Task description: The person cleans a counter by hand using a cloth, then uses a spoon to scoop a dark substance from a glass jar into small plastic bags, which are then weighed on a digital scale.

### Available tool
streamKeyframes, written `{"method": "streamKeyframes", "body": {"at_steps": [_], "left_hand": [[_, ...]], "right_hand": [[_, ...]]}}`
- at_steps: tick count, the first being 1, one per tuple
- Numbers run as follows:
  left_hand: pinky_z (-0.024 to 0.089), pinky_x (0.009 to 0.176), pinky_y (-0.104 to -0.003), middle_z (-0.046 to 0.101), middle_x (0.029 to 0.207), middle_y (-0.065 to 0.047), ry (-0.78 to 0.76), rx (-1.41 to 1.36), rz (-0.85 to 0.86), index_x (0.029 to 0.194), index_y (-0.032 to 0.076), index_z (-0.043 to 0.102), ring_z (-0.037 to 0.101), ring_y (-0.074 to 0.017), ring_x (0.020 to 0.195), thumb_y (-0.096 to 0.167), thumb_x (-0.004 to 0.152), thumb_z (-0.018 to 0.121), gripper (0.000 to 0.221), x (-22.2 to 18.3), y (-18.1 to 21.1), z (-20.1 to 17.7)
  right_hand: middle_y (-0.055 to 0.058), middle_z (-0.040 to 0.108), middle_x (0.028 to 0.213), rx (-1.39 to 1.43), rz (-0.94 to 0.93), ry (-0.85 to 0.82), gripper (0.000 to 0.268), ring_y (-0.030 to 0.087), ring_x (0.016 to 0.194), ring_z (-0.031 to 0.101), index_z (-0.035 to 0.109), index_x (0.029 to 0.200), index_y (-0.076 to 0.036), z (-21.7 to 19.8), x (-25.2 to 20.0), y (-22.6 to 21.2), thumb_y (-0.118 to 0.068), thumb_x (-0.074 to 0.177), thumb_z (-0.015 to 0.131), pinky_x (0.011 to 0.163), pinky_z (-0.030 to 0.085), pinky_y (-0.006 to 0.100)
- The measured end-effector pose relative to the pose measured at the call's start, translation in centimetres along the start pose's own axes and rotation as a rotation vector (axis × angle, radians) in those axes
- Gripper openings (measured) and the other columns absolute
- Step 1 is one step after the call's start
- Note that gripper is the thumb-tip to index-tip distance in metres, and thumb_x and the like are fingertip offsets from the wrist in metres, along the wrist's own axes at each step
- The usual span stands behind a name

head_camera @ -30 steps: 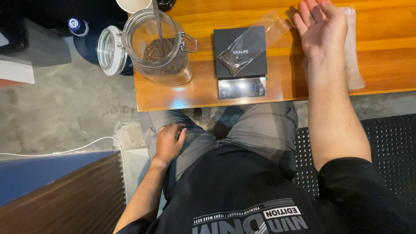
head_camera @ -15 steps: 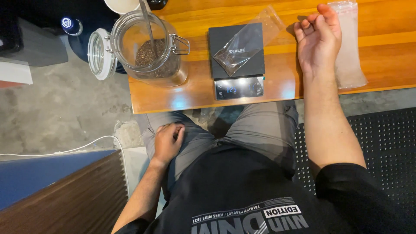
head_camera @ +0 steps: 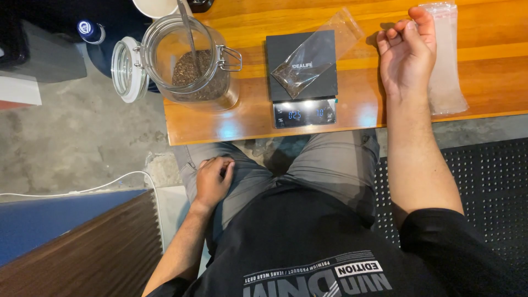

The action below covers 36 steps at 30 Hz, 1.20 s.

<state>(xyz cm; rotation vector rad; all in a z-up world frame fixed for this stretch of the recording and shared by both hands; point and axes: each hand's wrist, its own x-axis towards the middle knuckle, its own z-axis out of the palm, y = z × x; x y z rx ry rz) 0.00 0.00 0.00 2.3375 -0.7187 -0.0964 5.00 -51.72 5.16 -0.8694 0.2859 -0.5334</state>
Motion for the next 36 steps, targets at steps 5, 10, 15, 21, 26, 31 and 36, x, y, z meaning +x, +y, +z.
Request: {"method": "streamKeyframes", "body": {"at_steps": [5, 10, 15, 21, 26, 31, 36], "left_hand": [[0.048, 0.08, -0.037, 0.073, 0.083, 0.001, -0.003, -0.01, 0.001, 0.095, 0.014, 0.07, 0.067, -0.0213, 0.074, 0.015, 0.097, 0.067, 0.004, 0.0, 0.0, -0.1], [0.049, 0.079, -0.038, 0.072, 0.081, 0.001, 0.007, -0.009, 0.0, 0.093, 0.013, 0.07, 0.067, -0.0212, 0.072, 0.015, 0.096, 0.067, 0.005, -0.1, -0.1, 0.1], [0.048, 0.077, -0.04, 0.067, 0.075, 0.0, 0.021, 0.002, -0.002, 0.089, 0.013, 0.069, 0.064, -0.0246, 0.07, 0.019, 0.097, 0.067, 0.01, -0.5, -0.8, 0.6], [0.049, 0.078, -0.04, 0.07, 0.077, 0.0, 0.037, 0.013, 0.006, 0.087, 0.012, 0.068, 0.067, -0.0253, 0.072, 0.017, 0.096, 0.068, 0.01, -0.5, -0.7, 0.6], [0.049, 0.078, -0.04, 0.07, 0.077, -0.001, 0.031, 0.01, 0.003, 0.087, 0.011, 0.067, 0.067, -0.0254, 0.072, 0.016, 0.096, 0.067, 0.011, -0.5, -0.7, 0.5], [0.049, 0.078, -0.039, 0.071, 0.078, 0.0, 0.04, 0.017, 0.007, 0.086, 0.012, 0.067, 0.067, -0.0246, 0.073, 0.017, 0.096, 0.068, 0.011, -0.6, -0.8, 0.6], [0.049, 0.078, -0.04, 0.07, 0.078, -0.001, 0.028, 0.016, 0.006, 0.087, 0.011, 0.066, 0.067, -0.0257, 0.072, 0.017, 0.097, 0.067, 0.011, -0.5, -0.6, 0.4]], "right_hand": [[0.007, 0.069, 0.094, -0.001, 0.036, 0.053, 0.025, 0.021, 0.089, 0.066, 0.064, 0.119, -0.012, 1.1, -0.3, -0.4, -0.003, 0.095, 0.063, 0.091, 0.056, 0.037], [0.005, 0.069, 0.087, -0.047, 0.001, 0.036, 0.032, 0.019, 0.084, 0.066, 0.063, 0.118, -0.011, 1.8, -0.5, -0.4, 0.005, 0.09, 0.059, 0.088, 0.055, 0.04], [0.003, 0.065, 0.083, -0.092, -0.028, 0.041, 0.032, 0.018, 0.081, 0.063, 0.063, 0.12, -0.01, 2.2, -0.9, -0.5, 0.006, 0.092, 0.058, 0.09, 0.058, 0.039], [0.006, 0.068, 0.088, -0.087, -0.037, 0.003, 0.032, 0.019, 0.083, 0.065, 0.061, 0.121, -0.011, 1.1, -0.1, 0.1, 0.004, 0.093, 0.064, 0.088, 0.058, 0.044], [0.002, 0.071, 0.098, -0.165, -0.061, -0.032, 0.032, 0.012, 0.085, 0.065, 0.059, 0.123, -0.015, 0.2, 0.2, 0.5, -0.001, 0.096, 0.07, 0.093, 0.058, 0.037], [0.002, 0.075, 0.113, -0.204, -0.089, -0.074, 0.036, 0.01, 0.089, 0.069, 0.057, 0.123, -0.016, 0.1, 0.1, 0.6, -0.012, 0.097, 0.082, 0.1, 0.06, 0.036], [0.011, 0.067, 0.104, -0.212, -0.144, -0.088, 0.026, 0.008, 0.062, 0.049, 0.056, 0.111, -0.016, 0.0, 0.4, 1.0, -0.015, 0.1, 0.079, 0.105, 0.06, 0.041]]}}
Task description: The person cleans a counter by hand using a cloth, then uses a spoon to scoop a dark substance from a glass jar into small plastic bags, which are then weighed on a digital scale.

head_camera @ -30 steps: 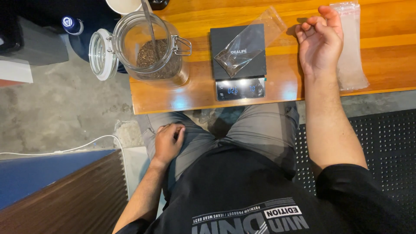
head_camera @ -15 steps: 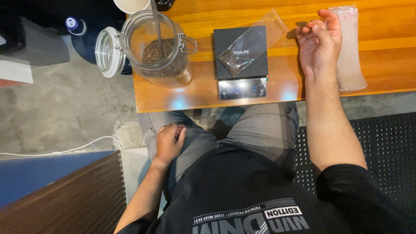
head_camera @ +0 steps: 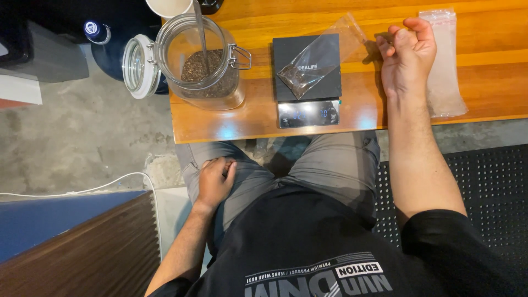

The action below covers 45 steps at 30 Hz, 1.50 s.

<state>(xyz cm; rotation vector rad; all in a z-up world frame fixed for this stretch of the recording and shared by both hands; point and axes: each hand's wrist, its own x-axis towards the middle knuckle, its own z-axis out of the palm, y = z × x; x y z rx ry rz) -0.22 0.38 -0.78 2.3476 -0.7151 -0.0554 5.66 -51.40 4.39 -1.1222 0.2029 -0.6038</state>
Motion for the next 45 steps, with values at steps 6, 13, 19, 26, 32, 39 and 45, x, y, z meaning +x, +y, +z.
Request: {"method": "streamKeyframes", "body": {"at_steps": [6, 13, 19, 26, 32, 39, 45], "left_hand": [[0.048, 0.079, -0.041, 0.074, 0.085, -0.007, -0.018, 0.009, 0.009, 0.093, 0.01, 0.07, 0.068, -0.0292, 0.077, 0.017, 0.098, 0.064, 0.01, 0.0, 0.0, -0.2], [0.049, 0.087, -0.04, 0.064, 0.095, -0.008, -0.029, -0.121, -0.047, 0.122, 0.008, 0.068, 0.063, -0.0265, 0.084, -0.003, 0.081, 0.045, 0.048, -0.1, -0.3, -0.3], [0.05, 0.09, -0.043, 0.075, 0.1, -0.008, -0.047, -0.083, -0.041, 0.106, 0.009, 0.073, 0.069, -0.0303, 0.094, 0.008, 0.079, 0.054, 0.033, -0.5, -0.6, -0.1], [0.05, 0.087, -0.044, 0.067, 0.104, -0.013, 0.014, -0.139, 0.15, 0.117, 0.005, 0.068, 0.064, -0.0341, 0.098, 0.002, 0.079, 0.056, 0.04, 0.2, 2.6, -1.6], [0.05, 0.083, -0.043, 0.067, 0.113, -0.016, 0.217, -0.211, 0.351, 0.114, 0.003, 0.066, 0.064, -0.0341, 0.098, -0.005, 0.082, 0.054, 0.035, 1.9, 7.1, -3.9], [0.052, 0.104, -0.045, 0.06, 0.121, -0.021, 0.512, -0.517, 0.256, 0.119, 0.001, 0.056, 0.061, -0.0345, 0.115, 0.016, 0.099, 0.059, 0.025, 4.7, 12.6, -9.9], [0.034, 0.133, -0.047, 0.039, 0.164, -0.02, 0.346, -0.707, 0.234, 0.156, 0.002, 0.033, 0.04, -0.0346, 0.156, 0.04, 0.098, 0.071, 0.079, 7.4, 14.9, -13.7]], "right_hand": [[0.003, 0.05, 0.059, -0.033, 0.163, 0.197, 0.02, 0.013, 0.049, 0.041, 0.064, 0.121, -0.008, 3.5, -2.2, -2.9, -0.02, 0.11, 0.053, 0.083, 0.061, 0.038], [0.008, 0.062, 0.107, -0.217, 0.326, 0.25, 0.035, 0.016, 0.083, 0.07, 0.049, 0.107, -0.021, 8.7, -5.5, -6.0, 0.005, 0.085, 0.045, 0.078, 0.06, 0.032], [-0.004, 0.074, 0.1, -0.309, 0.629, 0.144, 0.02, 0.016, 0.095, 0.074, 0.056, 0.112, -0.026, 10.5, -4.7, -7.4, -0.023, 0.092, 0.058, 0.087, 0.054, 0.03], [-0.01, 0.073, 0.113, -0.412, 0.756, 0.141, 0.027, 0.011, 0.106, 0.065, 0.07, 0.105, -0.03, 11.0, -2.6, -6.5, -0.042, 0.085, 0.055, 0.094, 0.04, 0.034], [-0.004, 0.076, 0.114, -0.412, 0.388, 0.083, 0.023, 0.003, 0.09, 0.069, 0.073, 0.108, -0.018, 15.9, -4.2, -9.5, -0.025, 0.088, 0.064, 0.074, 0.043, 0.021], [0.018, 0.069, 0.123, -0.553, -0.001, -0.679, 0.032, 0.025, 0.118, 0.067, 0.066, 0.118, 0.004, 25.2, -9.8, -17.3, -0.022, 0.102, 0.057, 0.107, 0.053, 0.035], [0.011, 0.074, 0.1, -0.591, -0.042, -1.146, 0.026, 0.02, 0.091, 0.072, 0.074, 0.103, -0.002, 32.7, -12.4, -20.5, -0.021, 0.1, 0.056, 0.084, 0.055, 0.031]]}}
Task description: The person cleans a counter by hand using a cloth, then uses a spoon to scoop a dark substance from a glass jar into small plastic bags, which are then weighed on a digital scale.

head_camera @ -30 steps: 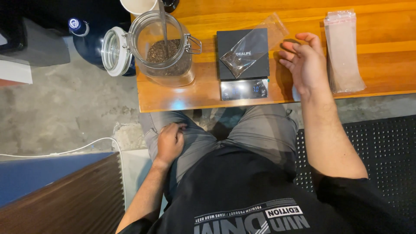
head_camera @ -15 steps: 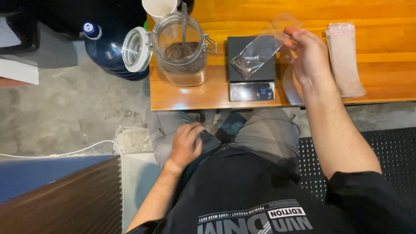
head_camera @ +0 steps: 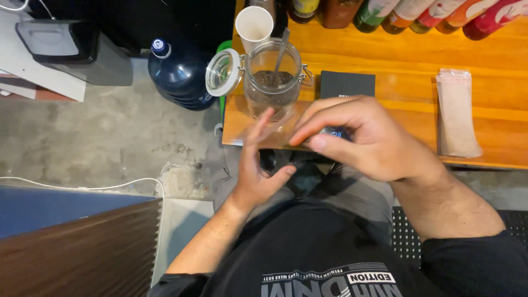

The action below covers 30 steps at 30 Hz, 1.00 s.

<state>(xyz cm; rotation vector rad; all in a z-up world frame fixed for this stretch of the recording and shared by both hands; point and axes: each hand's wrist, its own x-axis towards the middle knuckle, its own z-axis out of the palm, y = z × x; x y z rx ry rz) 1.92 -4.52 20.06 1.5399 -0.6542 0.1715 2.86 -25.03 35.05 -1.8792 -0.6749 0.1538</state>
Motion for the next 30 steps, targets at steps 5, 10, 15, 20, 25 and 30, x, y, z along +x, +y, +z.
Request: {"method": "streamKeyframes", "body": {"at_steps": [5, 10, 15, 20, 25, 30], "left_hand": [[0.059, 0.092, -0.031, 0.077, 0.109, -0.011, -0.017, -0.331, -0.301, 0.116, 0.004, 0.072, 0.074, -0.0194, 0.1, 0.021, 0.106, 0.058, 0.024, -1.7, -1.6, -0.1], [0.064, 0.088, -0.037, 0.076, 0.103, -0.023, 0.159, -0.562, -0.433, 0.114, -0.003, 0.067, 0.078, -0.0311, 0.094, 0.021, 0.107, 0.054, 0.029, -4.0, -3.1, -1.1], [0.065, 0.081, -0.035, 0.077, 0.103, -0.019, 0.287, -0.349, -0.381, 0.103, -0.004, 0.071, 0.078, -0.0277, 0.092, 0.028, 0.106, 0.053, 0.036, -4.0, -2.9, -2.2], [0.064, 0.081, -0.034, 0.08, 0.095, -0.02, 0.398, -0.264, -0.412, 0.096, -0.002, 0.071, 0.078, -0.0244, 0.089, 0.009, 0.098, 0.065, 0.013, -4.3, -5.0, -2.3], [0.063, 0.082, -0.037, 0.08, 0.092, -0.022, 0.377, -0.206, -0.337, 0.091, -0.003, 0.068, 0.079, -0.0269, 0.09, 0.002, 0.094, 0.072, 0.006, -2.8, -3.9, -2.2], [0.062, 0.075, -0.034, 0.077, 0.092, -0.019, 0.274, -0.15, -0.269, 0.089, -0.001, 0.059, 0.078, -0.0233, 0.084, 0.005, 0.095, 0.072, 0.016, -1.7, -3.4, -1.8]], "right_hand": [[0.007, 0.076, 0.105, -0.08, 0.002, -0.075, 0.021, 0.016, 0.096, 0.072, 0.074, 0.109, -0.006, 0.5, 3.7, 2.2, -0.017, 0.1, 0.059, 0.087, 0.055, 0.031], [0.003, 0.065, 0.097, -0.157, 0.045, 0.299, 0.024, 0.009, 0.085, 0.059, 0.063, 0.124, -0.004, -1.2, 7.4, 8.6, -0.004, 0.1, 0.064, 0.079, 0.051, 0.023], [-0.002, 0.063, 0.08, -0.599, 0.299, 0.317, 0.02, 0.016, 0.068, 0.055, 0.072, 0.113, -0.01, -2.5, 9.5, 11.9, -0.023, 0.097, 0.072, 0.064, 0.043, 0.038], [-0.003, 0.061, 0.076, -0.664, 0.0, 0.339, 0.009, 0.019, 0.075, 0.06, 0.072, 0.098, -0.013, -2.0, 8.9, 13.5, -0.013, 0.091, 0.077, 0.073, 0.045, 0.035], [0.005, 0.068, 0.075, -0.608, -0.123, 0.156, 0.006, 0.028, 0.079, 0.068, 0.073, 0.097, -0.015, -0.5, 7.8, 10.1, -0.019, 0.093, 0.073, 0.083, 0.042, 0.041], [0.0, 0.065, 0.082, -0.746, -0.294, 0.272, 0.01, 0.025, 0.083, 0.064, 0.072, 0.105, -0.017, -1.6, 6.0, 10.3, -0.022, 0.108, 0.064, 0.093, 0.034, 0.042]]}}
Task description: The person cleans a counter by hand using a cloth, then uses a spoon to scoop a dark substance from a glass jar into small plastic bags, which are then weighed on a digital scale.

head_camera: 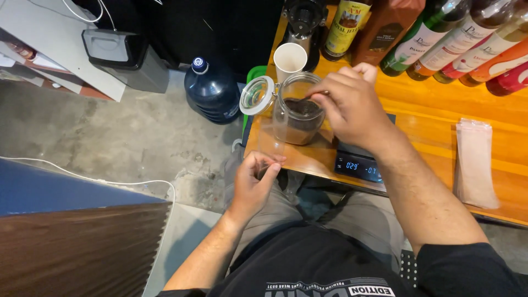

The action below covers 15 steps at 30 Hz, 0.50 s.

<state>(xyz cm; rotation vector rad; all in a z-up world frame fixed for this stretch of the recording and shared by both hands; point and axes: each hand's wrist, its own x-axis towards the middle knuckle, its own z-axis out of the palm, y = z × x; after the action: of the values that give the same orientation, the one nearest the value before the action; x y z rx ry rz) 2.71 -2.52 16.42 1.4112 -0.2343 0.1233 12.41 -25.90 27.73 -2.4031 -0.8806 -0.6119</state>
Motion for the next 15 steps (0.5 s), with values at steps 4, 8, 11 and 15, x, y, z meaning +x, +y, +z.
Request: {"method": "streamKeyframes", "body": {"at_steps": [4, 8, 11, 15], "left_hand": [[0.041, 0.048, -0.028, 0.063, 0.062, -0.008, 0.024, 0.274, 0.147, 0.077, 0.01, 0.048, 0.05, -0.0123, 0.052, 0.012, 0.093, 0.074, 0.031, 1.6, 2.7, -0.6], [0.052, 0.083, -0.038, 0.071, 0.085, -0.004, 0.001, 0.662, 0.546, 0.092, 0.01, 0.062, 0.068, -0.0273, 0.079, 0.014, 0.09, 0.078, 0.017, 3.6, 2.9, -2.7], [0.051, 0.099, -0.045, 0.069, 0.094, -0.001, 0.018, 0.893, 0.72, 0.104, 0.01, 0.065, 0.068, -0.0246, 0.088, 0.025, 0.098, 0.071, 0.017, 4.6, 3.4, -3.8], [0.051, 0.101, -0.044, 0.067, 0.093, -0.002, 0.019, 1.143, 0.862, 0.114, 0.011, 0.069, 0.067, -0.0228, 0.086, 0.035, 0.105, 0.06, 0.027, 6.1, 3.2, -4.8]], "right_hand": [[-0.001, 0.066, 0.081, 0.091, 0.032, -0.009, 0.013, 0.027, 0.083, 0.065, 0.072, 0.103, -0.016, -2.4, -0.8, 0.5, -0.022, 0.11, 0.064, 0.09, 0.036, 0.04], [0.001, 0.066, 0.078, 0.289, 0.077, 0.049, 0.018, 0.026, 0.075, 0.062, 0.075, 0.103, -0.011, -3.3, -1.8, 1.1, -0.018, 0.11, 0.061, 0.082, 0.043, 0.036], [0.008, 0.066, 0.075, 0.392, 0.062, 0.123, 0.021, 0.029, 0.072, 0.06, 0.075, 0.102, -0.003, -2.8, -3.4, 2.5, -0.015, 0.11, 0.06, 0.077, 0.047, 0.038], [0.017, 0.061, 0.074, 0.456, 0.135, 0.516, 0.035, 0.028, 0.073, 0.062, 0.069, 0.105, 0.013, -3.0, -4.9, 3.4, -0.016, 0.117, 0.053, 0.075, 0.053, 0.038]]}}
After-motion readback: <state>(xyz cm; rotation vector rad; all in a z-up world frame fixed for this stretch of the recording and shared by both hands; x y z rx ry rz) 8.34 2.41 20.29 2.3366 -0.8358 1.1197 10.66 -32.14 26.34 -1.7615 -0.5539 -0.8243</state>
